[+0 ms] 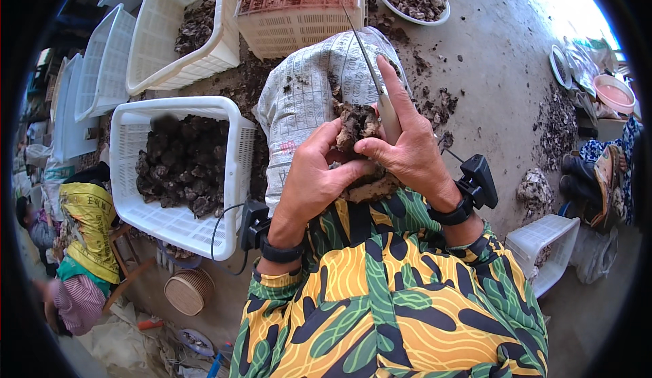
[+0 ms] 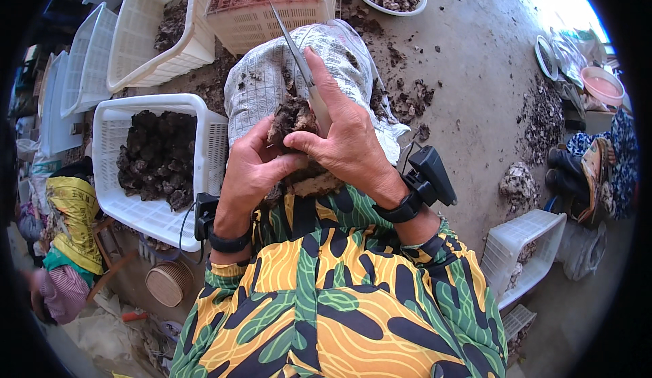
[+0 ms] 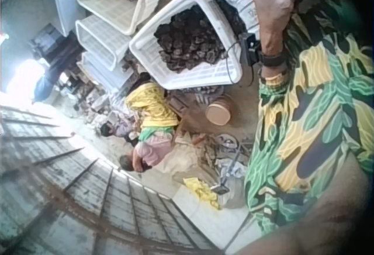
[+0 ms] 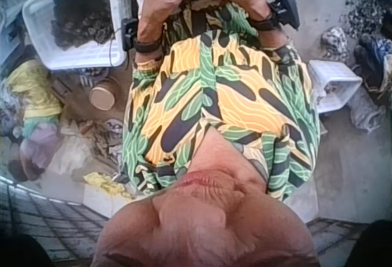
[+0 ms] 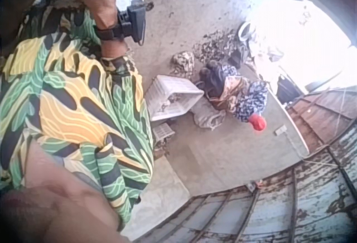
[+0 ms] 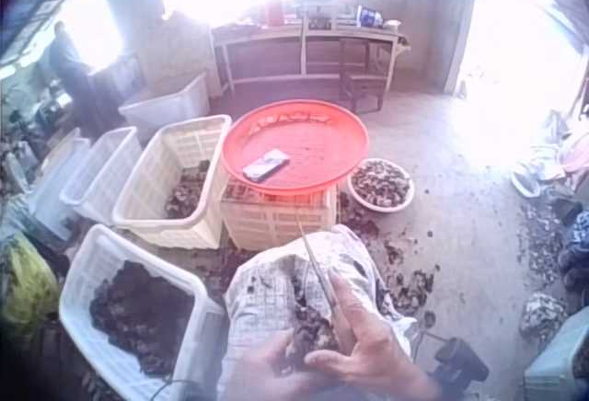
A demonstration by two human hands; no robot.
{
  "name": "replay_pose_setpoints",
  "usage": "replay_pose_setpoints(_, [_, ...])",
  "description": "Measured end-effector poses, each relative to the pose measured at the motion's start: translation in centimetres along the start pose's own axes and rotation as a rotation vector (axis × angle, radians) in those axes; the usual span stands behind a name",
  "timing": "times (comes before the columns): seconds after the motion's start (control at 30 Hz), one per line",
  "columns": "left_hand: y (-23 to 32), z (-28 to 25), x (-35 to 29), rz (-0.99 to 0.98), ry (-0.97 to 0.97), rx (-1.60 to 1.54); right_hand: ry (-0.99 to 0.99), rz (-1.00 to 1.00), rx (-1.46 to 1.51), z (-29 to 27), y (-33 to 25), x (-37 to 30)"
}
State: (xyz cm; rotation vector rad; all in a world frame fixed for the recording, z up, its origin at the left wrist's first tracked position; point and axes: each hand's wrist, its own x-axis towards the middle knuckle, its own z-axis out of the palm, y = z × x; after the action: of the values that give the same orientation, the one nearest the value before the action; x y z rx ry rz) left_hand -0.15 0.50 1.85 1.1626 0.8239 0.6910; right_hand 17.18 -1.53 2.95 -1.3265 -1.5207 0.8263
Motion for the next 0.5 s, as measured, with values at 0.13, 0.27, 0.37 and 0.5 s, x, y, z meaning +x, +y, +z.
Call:
replay_pose_setpoints(0.13, [-0.3,0.0,-0.1,0.101,-0.019,0.184,-0.023,0.034,0.01,-0.3,-0.2,0.0])
replay_pose_setpoints(0.27, [0.5,0.5,-0.2,0.085,0.049,0.26,-0.029,0.042,0.02,-0.2,0.1,0.1])
replay_pose_setpoints(0.37, [-0.1,0.8,-0.2,0.139,0.137,0.314,0.004,0.092,0.079,-0.1,-0.4,0.0])
replay_pose_setpoints(0.5, [0.2,1.5,0.0,0.249,0.205,0.469,0.085,0.102,0.06,0.4,-0.7,0.0])
